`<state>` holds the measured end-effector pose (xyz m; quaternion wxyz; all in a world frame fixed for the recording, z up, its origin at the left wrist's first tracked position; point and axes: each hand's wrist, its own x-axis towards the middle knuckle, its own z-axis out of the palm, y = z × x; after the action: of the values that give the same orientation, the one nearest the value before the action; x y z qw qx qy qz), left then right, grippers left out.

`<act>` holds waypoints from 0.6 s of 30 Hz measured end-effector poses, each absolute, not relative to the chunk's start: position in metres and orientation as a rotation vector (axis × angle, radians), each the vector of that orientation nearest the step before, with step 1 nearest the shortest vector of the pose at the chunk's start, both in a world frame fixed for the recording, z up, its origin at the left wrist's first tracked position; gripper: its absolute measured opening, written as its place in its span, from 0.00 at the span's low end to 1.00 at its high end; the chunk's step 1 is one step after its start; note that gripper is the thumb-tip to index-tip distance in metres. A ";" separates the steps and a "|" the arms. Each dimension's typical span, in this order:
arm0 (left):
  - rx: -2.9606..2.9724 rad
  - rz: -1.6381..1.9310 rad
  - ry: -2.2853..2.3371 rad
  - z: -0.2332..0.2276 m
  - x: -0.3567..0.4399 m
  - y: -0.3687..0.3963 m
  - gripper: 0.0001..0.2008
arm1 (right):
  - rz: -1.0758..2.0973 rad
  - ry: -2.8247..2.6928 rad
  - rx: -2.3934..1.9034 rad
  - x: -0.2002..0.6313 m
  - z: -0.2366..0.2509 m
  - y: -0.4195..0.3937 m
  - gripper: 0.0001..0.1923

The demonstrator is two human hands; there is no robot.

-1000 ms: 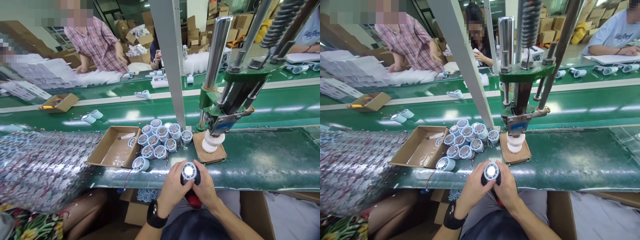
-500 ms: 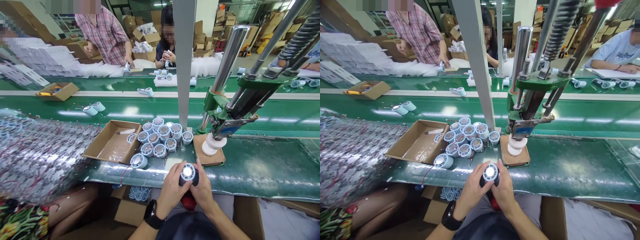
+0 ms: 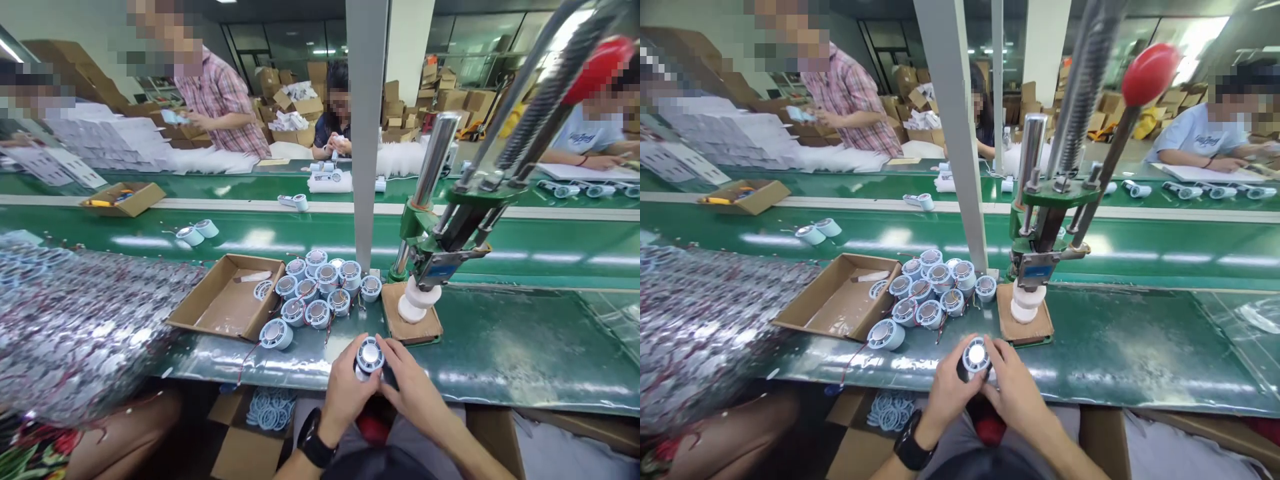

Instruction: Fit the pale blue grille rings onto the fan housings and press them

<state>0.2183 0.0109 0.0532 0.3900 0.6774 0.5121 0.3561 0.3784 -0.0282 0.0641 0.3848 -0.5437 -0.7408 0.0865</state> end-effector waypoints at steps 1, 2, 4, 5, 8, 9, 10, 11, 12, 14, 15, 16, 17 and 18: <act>1.722 0.909 1.286 0.059 0.220 0.018 0.26 | 0.154 -1.914 -1.365 0.391 0.088 -0.026 0.34; 1.723 0.914 1.264 0.067 0.221 0.027 0.25 | 0.041 -1.920 -1.348 0.404 0.118 -0.023 0.31; 1.734 0.927 1.196 0.085 0.229 0.048 0.24 | -0.282 -1.796 -1.328 0.432 0.188 -0.012 0.27; 1.743 0.935 1.153 0.094 0.235 0.058 0.23 | -0.472 -1.713 -1.295 0.446 0.226 -0.002 0.26; 1.765 0.951 1.022 0.113 0.259 0.084 0.22 | -0.772 -1.491 -1.298 0.477 0.326 0.040 0.26; 1.767 0.950 0.987 0.116 0.269 0.090 0.21 | -0.726 -1.459 -1.319 0.484 0.350 0.056 0.23; 1.765 0.949 0.956 0.117 0.279 0.094 0.22 | -0.613 -1.453 -1.328 0.490 0.367 0.073 0.18; 1.760 0.945 0.926 0.116 0.289 0.097 0.23 | -0.467 -1.466 -1.339 0.494 0.378 0.088 0.13; 1.752 0.939 0.895 0.114 0.298 0.100 0.24 | -0.354 -1.465 -1.335 0.498 0.384 0.102 0.11; 1.733 0.919 0.827 0.109 0.312 0.102 0.24 | -0.225 -1.456 -1.272 0.501 0.384 0.124 0.13; 1.724 0.907 0.793 0.106 0.316 0.103 0.23 | -0.216 -1.444 -1.217 0.502 0.381 0.132 0.14; 1.716 0.895 0.763 0.103 0.319 0.103 0.22 | -0.222 -1.434 -1.157 0.503 0.379 0.138 0.14; 1.709 0.887 0.741 0.100 0.320 0.104 0.21 | -0.216 -1.425 -1.103 0.503 0.378 0.142 0.13; 1.701 0.884 0.728 0.097 0.320 0.104 0.21 | -0.202 -1.418 -1.068 0.502 0.379 0.144 0.13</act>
<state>0.3197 0.1037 0.0974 0.5188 0.7092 0.3035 0.3685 0.5023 0.1438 0.3792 0.6268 -0.4656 -0.6185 -0.0883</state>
